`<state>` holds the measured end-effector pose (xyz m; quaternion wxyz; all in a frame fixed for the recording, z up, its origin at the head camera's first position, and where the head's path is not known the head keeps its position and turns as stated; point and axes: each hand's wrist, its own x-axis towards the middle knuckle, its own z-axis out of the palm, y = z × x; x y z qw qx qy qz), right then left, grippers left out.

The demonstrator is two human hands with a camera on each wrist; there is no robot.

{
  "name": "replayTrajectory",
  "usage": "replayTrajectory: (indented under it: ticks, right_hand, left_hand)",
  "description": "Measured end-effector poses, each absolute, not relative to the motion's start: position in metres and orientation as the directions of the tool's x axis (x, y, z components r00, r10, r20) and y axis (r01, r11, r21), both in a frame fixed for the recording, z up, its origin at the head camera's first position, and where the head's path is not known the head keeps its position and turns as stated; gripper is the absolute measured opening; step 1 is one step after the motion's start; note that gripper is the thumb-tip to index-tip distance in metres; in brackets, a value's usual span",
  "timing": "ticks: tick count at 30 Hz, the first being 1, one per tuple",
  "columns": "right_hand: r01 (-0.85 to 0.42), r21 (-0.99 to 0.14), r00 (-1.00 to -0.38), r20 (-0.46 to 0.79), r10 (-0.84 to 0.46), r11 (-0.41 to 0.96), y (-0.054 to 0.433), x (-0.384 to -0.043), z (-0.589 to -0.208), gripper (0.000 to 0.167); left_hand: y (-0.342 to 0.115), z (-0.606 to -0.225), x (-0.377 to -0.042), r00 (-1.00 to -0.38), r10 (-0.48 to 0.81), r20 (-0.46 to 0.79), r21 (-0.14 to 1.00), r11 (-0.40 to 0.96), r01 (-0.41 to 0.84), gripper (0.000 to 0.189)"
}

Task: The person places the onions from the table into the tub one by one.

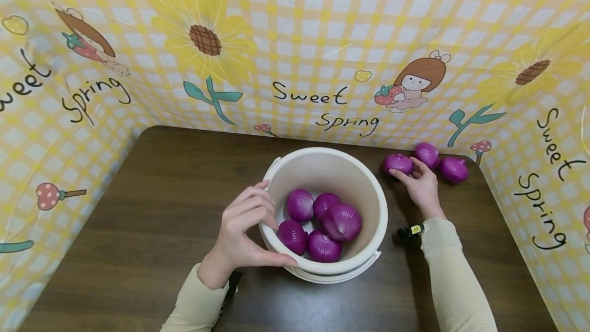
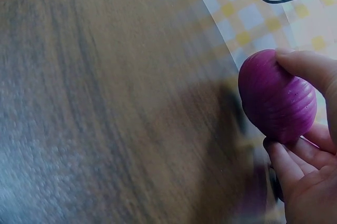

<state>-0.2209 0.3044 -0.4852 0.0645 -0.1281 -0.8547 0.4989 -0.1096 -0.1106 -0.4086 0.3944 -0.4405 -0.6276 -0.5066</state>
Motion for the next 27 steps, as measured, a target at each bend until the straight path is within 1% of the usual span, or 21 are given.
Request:
replayTrajectory:
  ticks: [15, 27]
  right_hand:
    - [0.137, -0.886, -0.958, -0.005, 0.287, 0.443, 0.305, -0.219, -0.479, 0.084]
    - [0.093, -0.914, -0.964, 0.017, 0.266, 0.396, 0.298, -0.215, -0.462, 0.086]
  left_hand:
    - [-0.11, -0.41, -0.111, -0.304, 0.149, 0.941, 0.293, 0.095, 0.952, 0.058]
    - [-0.11, -0.41, -0.111, -0.313, 0.149, 0.938, 0.301, 0.094, 0.949, 0.058]
